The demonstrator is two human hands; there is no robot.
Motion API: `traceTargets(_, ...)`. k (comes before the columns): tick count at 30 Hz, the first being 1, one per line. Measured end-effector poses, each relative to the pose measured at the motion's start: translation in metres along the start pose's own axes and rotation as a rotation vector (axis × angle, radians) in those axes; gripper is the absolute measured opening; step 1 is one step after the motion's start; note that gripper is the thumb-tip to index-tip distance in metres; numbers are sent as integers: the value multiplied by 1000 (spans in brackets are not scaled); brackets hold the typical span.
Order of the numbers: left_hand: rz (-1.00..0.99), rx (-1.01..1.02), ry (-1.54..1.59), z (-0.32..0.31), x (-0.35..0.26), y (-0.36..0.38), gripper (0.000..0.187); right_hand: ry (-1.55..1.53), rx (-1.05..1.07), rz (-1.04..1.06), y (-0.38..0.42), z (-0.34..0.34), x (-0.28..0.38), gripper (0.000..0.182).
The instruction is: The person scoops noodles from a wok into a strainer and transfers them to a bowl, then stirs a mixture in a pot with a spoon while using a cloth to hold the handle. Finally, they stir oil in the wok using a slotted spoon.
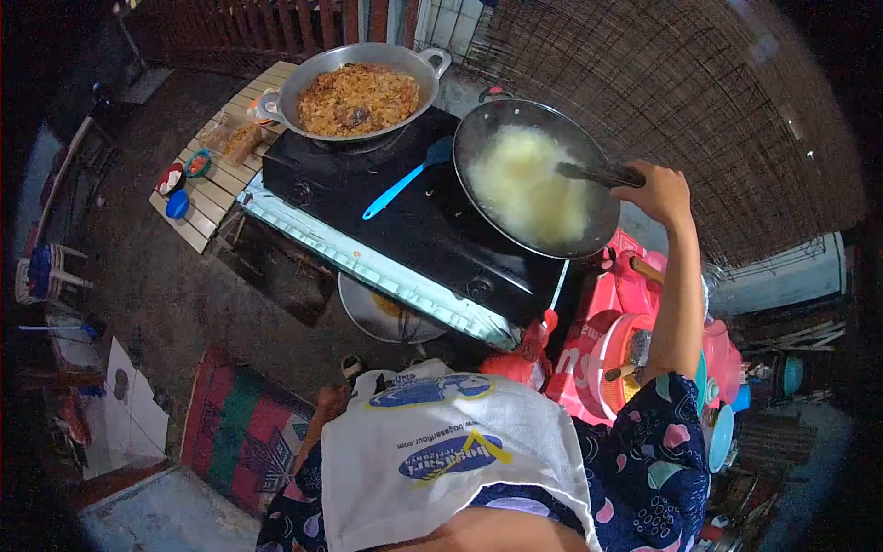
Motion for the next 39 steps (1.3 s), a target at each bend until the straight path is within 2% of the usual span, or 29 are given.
traceTargets(1,198,36,-63,41,-58,40,33,34,38,-3,-5,-5,0,59)
traceTargets(3,67,49,-31,23,-36,23,32,66,72,-5,-19,-16,3,65)
traceTargets(5,15,50,-15,14,-25,10,33,54,216,-36,-39,-51,6,76)
traceTargets(9,20,61,48,6,-17,4,33,37,214,53,-67,-102,37,75)
traceTargets(11,24,60,58,1,-10,5,34,46,216,119,-66,-111,64,66)
traceTargets(13,-141,-31,-136,3,-11,6,35,30,190,165,-56,-105,74,59)
traceTargets(14,-140,-34,-135,-6,5,3,35,18,165,211,-50,-98,80,52)
traceTargets(15,-325,-35,-318,-19,12,-3,37,6,136,253,-41,-81,80,42)
traceTargets(16,-509,-34,-503,-28,8,-1,38,5,136,255,-34,-69,75,42)
traceTargets(17,-509,-35,-503,-22,3,2,38,-43,126,246,-30,-57,66,41)
traceTargets(19,-111,182,-69,-9,5,11,37,-127,62,255,-27,-33,39,40)
traceTargets(20,-113,184,-69,-13,7,11,37,-165,10,272,-26,-21,26,39)
traceTargets(22,38,76,229,-24,34,3,36,-175,-45,197,-11,24,12,38)
traceTargets(23,37,81,225,-23,36,0,36,-247,-31,154,-2,44,8,38)
traceTargets(24,-170,101,-95,-20,23,-4,35,-318,-19,111,3,59,4,38)
traceTargets(25,-376,119,-415,-24,9,-6,35,-327,-67,178,6,69,2,39)
traceTargets(26,-381,123,-417,-24,6,-10,35,-325,-65,172,8,72,2,39)
traceTargets(28,-182,59,-152,-15,16,-24,36,-211,-32,136,7,70,6,38)
traceTargets(29,-149,60,-89,2,-13,-6,36,-199,26,144,4,62,11,40)
traceTargets(31,-82,58,35,62,-110,52,37,-136,47,161,-3,36,15,43)
traceTargets(32,-78,54,40,60,-107,52,37,-75,67,175,-8,20,19,46)
traceTargets(33,-442,-138,-158,68,-129,55,37,-47,165,140,-14,3,22,57)
traceTargets(34,-803,-331,-361,69,-149,69,37,-48,164,146,-22,-9,25,57)
traceTargets(35,-799,-336,-361,58,-135,58,37,-20,210,124,-31,-27,25,64)
traceTargets(36,-461,-191,-153,41,-92,24,35,8,255,100,-40,-44,25,72)
traceTargets(37,-124,-46,54,18,-45,2,33,7,252,102,-50,-57,28,72)
traceTargets(38,-125,-50,54,10,-19,-10,33,32,258,47,-61,-71,28,75)
traceTargets(39,-220,-51,64,3,1,-17,28,57,265,-9,-70,-85,27,79)
Point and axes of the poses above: each hand's wrist, its own y-axis away from the middle knuckle, its own z-axis out of the back of the hand, x = y × z, the point moved 8 cm from there along -y, towards the middle knuckle, and after that the axes turned 7 degrees about -z, right-handed, at the moved point
